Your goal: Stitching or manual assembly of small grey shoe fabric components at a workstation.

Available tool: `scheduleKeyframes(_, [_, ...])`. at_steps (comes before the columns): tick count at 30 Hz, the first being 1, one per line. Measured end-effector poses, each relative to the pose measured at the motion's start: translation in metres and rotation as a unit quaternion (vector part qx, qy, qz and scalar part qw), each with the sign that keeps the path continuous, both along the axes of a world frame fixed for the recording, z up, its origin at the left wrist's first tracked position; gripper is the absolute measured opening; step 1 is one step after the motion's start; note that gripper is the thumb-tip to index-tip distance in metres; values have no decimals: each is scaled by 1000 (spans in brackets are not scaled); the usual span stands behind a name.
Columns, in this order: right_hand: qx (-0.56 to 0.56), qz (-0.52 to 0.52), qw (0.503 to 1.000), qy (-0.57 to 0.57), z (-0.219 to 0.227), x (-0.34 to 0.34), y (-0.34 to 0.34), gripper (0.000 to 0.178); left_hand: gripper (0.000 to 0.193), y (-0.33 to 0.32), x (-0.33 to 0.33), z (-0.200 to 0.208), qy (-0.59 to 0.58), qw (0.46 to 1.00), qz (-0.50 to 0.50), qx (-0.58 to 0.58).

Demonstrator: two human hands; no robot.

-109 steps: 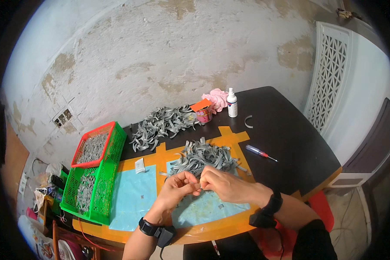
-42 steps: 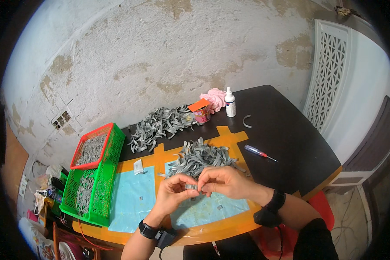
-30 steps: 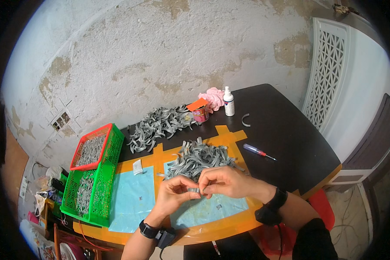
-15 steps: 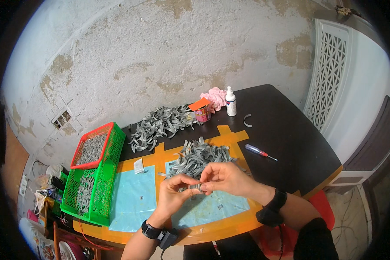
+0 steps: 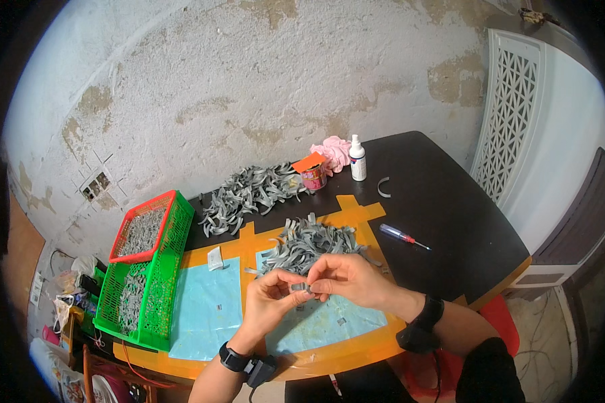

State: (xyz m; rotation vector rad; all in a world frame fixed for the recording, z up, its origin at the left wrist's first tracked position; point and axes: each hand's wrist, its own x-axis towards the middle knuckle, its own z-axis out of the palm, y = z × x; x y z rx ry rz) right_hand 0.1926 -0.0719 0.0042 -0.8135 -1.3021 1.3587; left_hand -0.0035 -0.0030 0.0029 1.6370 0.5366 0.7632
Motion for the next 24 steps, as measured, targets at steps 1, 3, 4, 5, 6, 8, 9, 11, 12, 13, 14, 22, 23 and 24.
scheduleKeyframes(1, [0,0,1000,0,-1,0,0,10,22,0,0,1,-13,1000,-7,-22])
scheduleKeyframes(3, [42,11,999,-22,-6,1,1,10,22,1,0,-1,-19,999,-12,-34])
scheduleKeyframes(4, [42,11,999,-22,-8,1,2,10,23,1,0,-2,-26,998,-18,-46])
scheduleKeyframes(5, [38,18,999,-10,-9,0,2,11,23,2,0,-3,-26,998,-18,-46])
scheduleKeyframes(6, [35,25,999,2,-9,0,1,11,22,2,1,-4,-19,999,-17,-43])
scheduleKeyframes(8, [18,17,1000,16,-7,-2,1,10,22,2,1,-3,-11,999,-16,-42])
scheduleKeyframes(9, [1,8,999,31,-6,-3,1,10,22,1,0,-1,-5,999,-12,-39])
scheduleKeyframes(11, [-5,4,1000,19,-2,-2,-1,9,21,0,1,0,0,999,-8,-36])
scheduleKeyframes(12, [-11,0,1000,8,-1,-2,-1,9,21,0,1,-2,7,1000,5,-12])
scheduleKeyframes(13, [-11,0,1000,8,-2,-2,-1,9,20,0,1,-2,13,1000,19,11])
scheduleKeyframes(14, [-16,-4,1000,6,-2,-1,0,8,20,0,1,-2,14,1000,19,11])
scheduleKeyframes(22, [-18,-16,1000,18,-4,-1,0,13,18,-1,3,0,28,990,46,128])
scheduleKeyframes(23, [-22,-15,999,22,-4,-1,0,14,18,-1,3,1,28,990,46,129])
scheduleKeyframes(24, [-25,-14,999,27,-3,-2,0,15,18,-1,3,3,27,988,44,145])
